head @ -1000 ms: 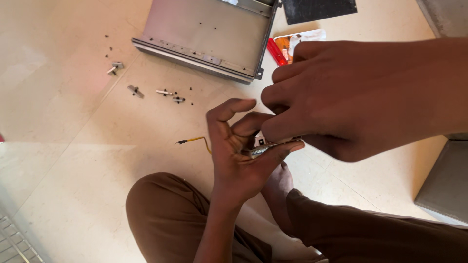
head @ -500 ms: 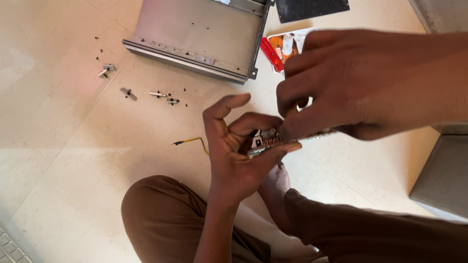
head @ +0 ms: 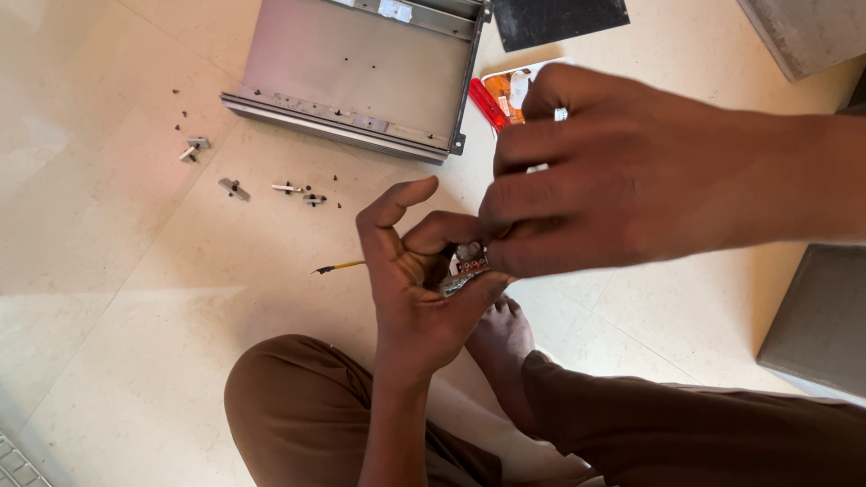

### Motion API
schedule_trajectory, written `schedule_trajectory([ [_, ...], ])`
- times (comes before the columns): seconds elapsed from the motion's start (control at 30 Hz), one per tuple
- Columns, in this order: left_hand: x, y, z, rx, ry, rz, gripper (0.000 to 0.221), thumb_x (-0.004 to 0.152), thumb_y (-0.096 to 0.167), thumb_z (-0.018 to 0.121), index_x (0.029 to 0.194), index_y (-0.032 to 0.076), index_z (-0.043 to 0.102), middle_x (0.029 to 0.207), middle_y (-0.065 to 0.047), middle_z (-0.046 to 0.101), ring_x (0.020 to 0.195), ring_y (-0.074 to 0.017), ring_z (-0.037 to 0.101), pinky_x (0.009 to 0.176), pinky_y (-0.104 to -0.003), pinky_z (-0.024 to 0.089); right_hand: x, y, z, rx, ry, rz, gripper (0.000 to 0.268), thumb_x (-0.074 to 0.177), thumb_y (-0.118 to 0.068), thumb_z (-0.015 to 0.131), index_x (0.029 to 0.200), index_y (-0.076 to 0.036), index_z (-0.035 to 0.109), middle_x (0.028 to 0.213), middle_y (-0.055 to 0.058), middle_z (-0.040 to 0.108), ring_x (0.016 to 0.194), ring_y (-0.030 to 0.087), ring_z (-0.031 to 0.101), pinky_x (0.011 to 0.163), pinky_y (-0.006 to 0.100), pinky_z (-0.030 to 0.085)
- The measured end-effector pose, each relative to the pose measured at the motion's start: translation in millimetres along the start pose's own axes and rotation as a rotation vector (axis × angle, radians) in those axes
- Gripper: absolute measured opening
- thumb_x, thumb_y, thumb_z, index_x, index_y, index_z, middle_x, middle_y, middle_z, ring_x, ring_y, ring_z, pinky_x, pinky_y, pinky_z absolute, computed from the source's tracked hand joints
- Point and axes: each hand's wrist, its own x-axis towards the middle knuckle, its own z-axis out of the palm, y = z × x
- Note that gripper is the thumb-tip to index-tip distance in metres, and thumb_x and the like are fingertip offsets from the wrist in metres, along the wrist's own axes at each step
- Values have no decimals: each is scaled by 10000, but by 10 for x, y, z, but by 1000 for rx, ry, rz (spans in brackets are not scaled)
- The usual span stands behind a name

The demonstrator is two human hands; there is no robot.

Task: The person removes a circuit board from a metal casing, turns it over, and uses a screwdriver to secure or remove screws from the components while sitting on the floor.

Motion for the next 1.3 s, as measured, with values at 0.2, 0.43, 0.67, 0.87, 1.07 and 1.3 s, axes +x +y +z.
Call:
schedule_trajectory([
  [0.2, 13, -18, -36, -6, 16, -27, 845, 875, -156, 774, 1493, 70, 245, 1093, -165, 700, 1004, -177, 714, 881, -309, 611, 47, 15, 3, -54, 134, -37, 294, 861, -219, 722, 1149, -161, 735, 1056, -22, 684, 939, 197, 612, 829, 430, 447],
  [0.43, 58, -9, -40, 16, 40, -20, 794, 896, -189, 729, 1497, 55, 271, 1039, -165, 683, 945, -151, 661, 874, -278, 566, 3, 42, 107, -154, 82, -75, 173, 923, -263, 730, 1038, -135, 710, 959, -41, 645, 944, 201, 609, 861, 449, 473],
  [0.67, 93, -14, -9, -30, 61, -10, 805, 851, -187, 743, 1458, 62, 275, 1083, -173, 690, 996, -184, 712, 885, -311, 610, 11, 65, 83, 49, 30, 26, 386, 786, -195, 749, 1169, -172, 710, 1039, -28, 662, 1025, 187, 600, 903, 434, 435],
  [0.87, 57, -42, 7, -42, 105, -5, 770, 864, -186, 778, 1398, 75, 287, 1108, -188, 694, 982, -180, 708, 877, -318, 605, -35, 93, 25, 88, -33, 32, 435, 761, -187, 761, 1193, -187, 714, 1044, -41, 658, 1055, 197, 579, 951, 493, 386],
  [1.07, 53, -52, -17, -61, 82, -21, 763, 848, -191, 778, 1355, 80, 276, 1114, -192, 695, 1026, -197, 710, 890, -325, 621, -76, 69, 33, 52, -37, 15, 217, 900, -309, 701, 1088, -203, 723, 1059, -75, 680, 1074, 206, 586, 981, 503, 375],
  [1.3, 75, -37, -17, -87, 43, -42, 784, 866, -159, 769, 1444, 56, 284, 1068, -162, 698, 997, -202, 745, 891, -331, 658, -123, 110, 66, -67, -17, -53, 298, 888, -354, 705, 1136, -191, 728, 1061, -40, 691, 1066, 219, 609, 967, 511, 364],
])
